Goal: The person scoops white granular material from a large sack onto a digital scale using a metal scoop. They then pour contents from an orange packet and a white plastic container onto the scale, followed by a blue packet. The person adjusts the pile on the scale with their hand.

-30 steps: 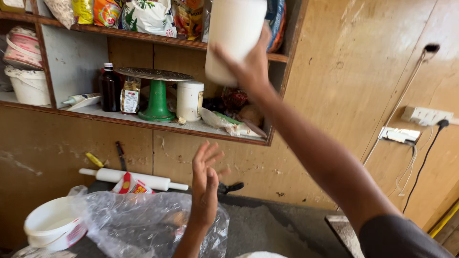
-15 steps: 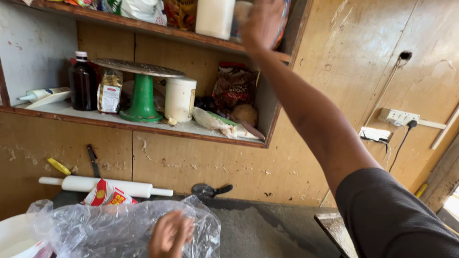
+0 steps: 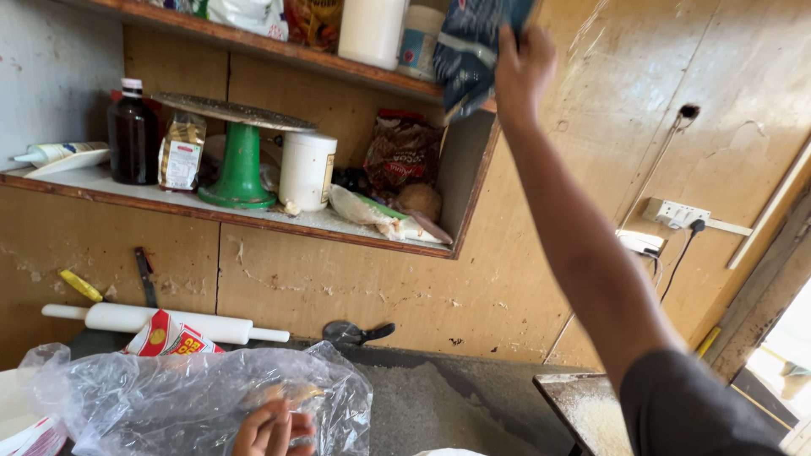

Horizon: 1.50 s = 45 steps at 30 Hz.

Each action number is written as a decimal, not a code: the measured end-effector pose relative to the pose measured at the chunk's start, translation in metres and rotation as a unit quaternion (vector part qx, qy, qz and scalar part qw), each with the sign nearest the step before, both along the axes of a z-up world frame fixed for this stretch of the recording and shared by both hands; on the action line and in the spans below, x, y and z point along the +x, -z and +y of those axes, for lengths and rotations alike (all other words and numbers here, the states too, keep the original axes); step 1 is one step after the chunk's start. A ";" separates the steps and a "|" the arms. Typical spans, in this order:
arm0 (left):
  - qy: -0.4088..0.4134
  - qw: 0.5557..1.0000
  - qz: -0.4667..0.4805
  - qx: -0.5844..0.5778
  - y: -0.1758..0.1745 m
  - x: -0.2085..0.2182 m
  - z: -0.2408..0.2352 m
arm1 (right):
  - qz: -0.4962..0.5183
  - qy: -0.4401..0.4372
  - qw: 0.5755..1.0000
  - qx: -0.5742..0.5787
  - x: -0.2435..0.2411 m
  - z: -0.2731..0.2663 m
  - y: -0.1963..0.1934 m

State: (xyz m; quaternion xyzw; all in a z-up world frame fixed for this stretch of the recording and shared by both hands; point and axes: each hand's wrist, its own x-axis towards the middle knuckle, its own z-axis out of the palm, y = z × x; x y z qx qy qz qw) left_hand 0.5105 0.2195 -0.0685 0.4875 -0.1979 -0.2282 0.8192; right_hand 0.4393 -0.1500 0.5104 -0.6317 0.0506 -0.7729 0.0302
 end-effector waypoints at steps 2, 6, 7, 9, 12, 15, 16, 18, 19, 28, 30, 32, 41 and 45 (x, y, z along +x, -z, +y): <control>-0.017 0.999 0.001 -0.031 -0.038 -0.030 -0.014 | 0.000 -0.135 0.991 -0.009 -0.034 0.027 0.054; 0.116 0.957 -0.001 -0.266 -0.138 -0.107 -0.054 | -0.014 -0.270 0.961 0.051 -0.111 0.099 0.203; 0.169 0.938 0.054 -0.299 -0.160 -0.118 -0.068 | -0.017 -0.286 0.953 0.101 -0.133 0.118 0.245; 0.308 0.842 0.099 -0.433 -0.175 -0.146 -0.079 | 0.002 -0.326 0.927 0.182 -0.179 0.165 0.334; 0.242 0.866 0.242 -0.364 -0.134 -0.203 -0.073 | 0.113 -0.368 0.867 0.316 -0.256 0.228 0.438; 0.234 0.861 0.316 -0.322 -0.081 -0.248 -0.053 | 0.176 -0.381 0.800 0.428 -0.316 0.251 0.490; 0.219 0.872 0.348 -0.266 -0.069 -0.260 -0.047 | 0.184 -0.380 0.782 0.458 -0.334 0.251 0.498; 0.199 0.895 0.359 -0.175 -0.057 -0.281 -0.033 | 0.187 -0.465 0.730 0.465 -0.372 0.246 0.502; 0.195 0.911 0.336 -0.139 -0.058 -0.291 -0.029 | 0.181 -0.502 0.704 0.468 -0.391 0.240 0.497; 0.200 0.973 0.023 0.114 -0.122 -0.356 -0.086 | 0.254 -0.510 0.580 0.582 -0.470 0.171 0.435; 0.224 0.968 -0.011 0.118 -0.124 -0.383 -0.106 | 0.261 -0.524 0.563 0.583 -0.490 0.153 0.438; 0.219 0.967 -0.034 0.125 -0.122 -0.407 -0.122 | 0.263 -0.487 0.560 0.616 -0.512 0.141 0.453; 0.133 0.931 -0.207 0.270 -0.142 -0.489 -0.220 | 0.153 -0.536 0.559 0.614 -0.578 0.039 0.497; 0.064 0.856 -0.428 0.283 -0.171 -0.513 -0.245 | 0.037 -0.682 0.362 0.634 -0.582 0.009 0.502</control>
